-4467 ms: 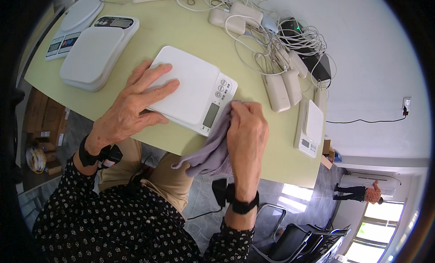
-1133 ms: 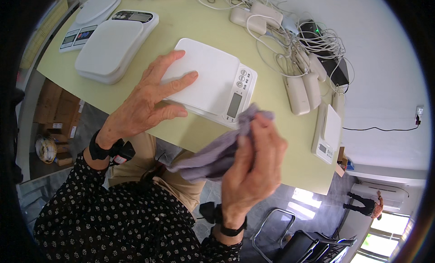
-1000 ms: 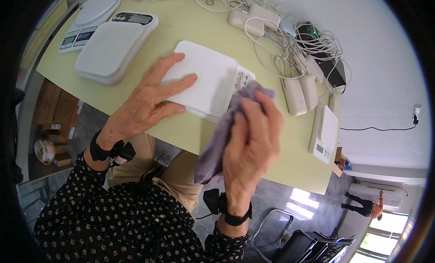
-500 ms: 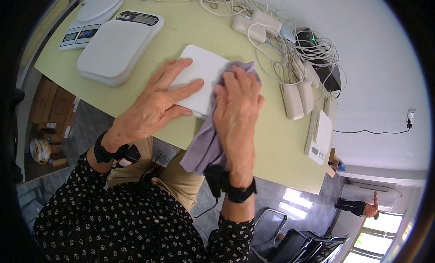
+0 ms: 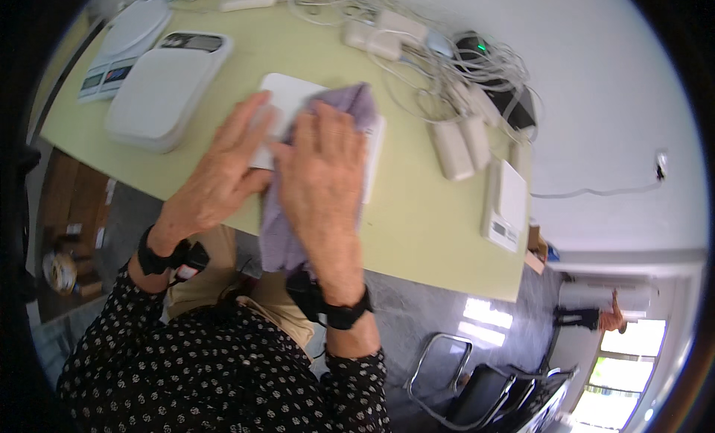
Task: The person wipes a white digital scale with a purple cloth. They clean the top surface, sides, and bottom of the scale, turning it over to reach all areas. The scale is handled one at a time and remains on the table throughout.
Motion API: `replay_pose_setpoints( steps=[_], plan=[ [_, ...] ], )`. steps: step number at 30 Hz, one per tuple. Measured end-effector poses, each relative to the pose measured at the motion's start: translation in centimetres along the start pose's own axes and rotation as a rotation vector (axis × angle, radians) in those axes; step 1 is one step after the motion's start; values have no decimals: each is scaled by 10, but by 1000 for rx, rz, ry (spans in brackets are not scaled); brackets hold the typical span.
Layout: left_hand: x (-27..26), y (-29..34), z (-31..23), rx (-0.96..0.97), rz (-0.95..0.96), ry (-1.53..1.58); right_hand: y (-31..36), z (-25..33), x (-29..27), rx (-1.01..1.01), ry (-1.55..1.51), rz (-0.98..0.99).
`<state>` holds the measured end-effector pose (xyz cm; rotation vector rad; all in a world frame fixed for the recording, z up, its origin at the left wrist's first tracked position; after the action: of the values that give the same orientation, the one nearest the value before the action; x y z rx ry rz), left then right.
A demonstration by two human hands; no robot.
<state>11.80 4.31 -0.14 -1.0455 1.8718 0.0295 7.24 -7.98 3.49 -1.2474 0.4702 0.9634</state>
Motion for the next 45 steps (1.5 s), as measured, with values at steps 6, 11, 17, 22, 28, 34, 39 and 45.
replay_pose_setpoints(
  steps=[6,11,17,22,28,34,39,45],
  plan=[
    [-2,1,1,54,-11,8,17,12,-10,-114,-140,19],
    [4,3,1,-2,36,-14,11,-7,-18,-34,-99,-54],
    [4,1,3,29,5,-50,-7,5,5,-61,-54,-84],
    [2,1,2,62,-9,-32,17,15,-7,-99,-152,-76],
    [3,0,-5,50,50,-73,6,-10,-12,21,-71,-92],
    [1,-3,-4,58,9,-56,4,16,2,-69,-93,-64],
    [2,-1,-4,97,17,-77,20,6,-15,-60,-161,-56],
    [3,1,-5,88,24,-91,4,2,-6,2,-48,-125]
  ],
)
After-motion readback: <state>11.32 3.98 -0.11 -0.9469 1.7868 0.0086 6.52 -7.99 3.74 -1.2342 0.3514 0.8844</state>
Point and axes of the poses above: each hand's wrist, its own y-axis away from the middle knuckle, its own x-axis out of the palm, z = x × y, the point moved 7 cm from there along -y, towards the middle knuckle, and after that the axes turned 5 degrees about -y, right-handed, at the moved point
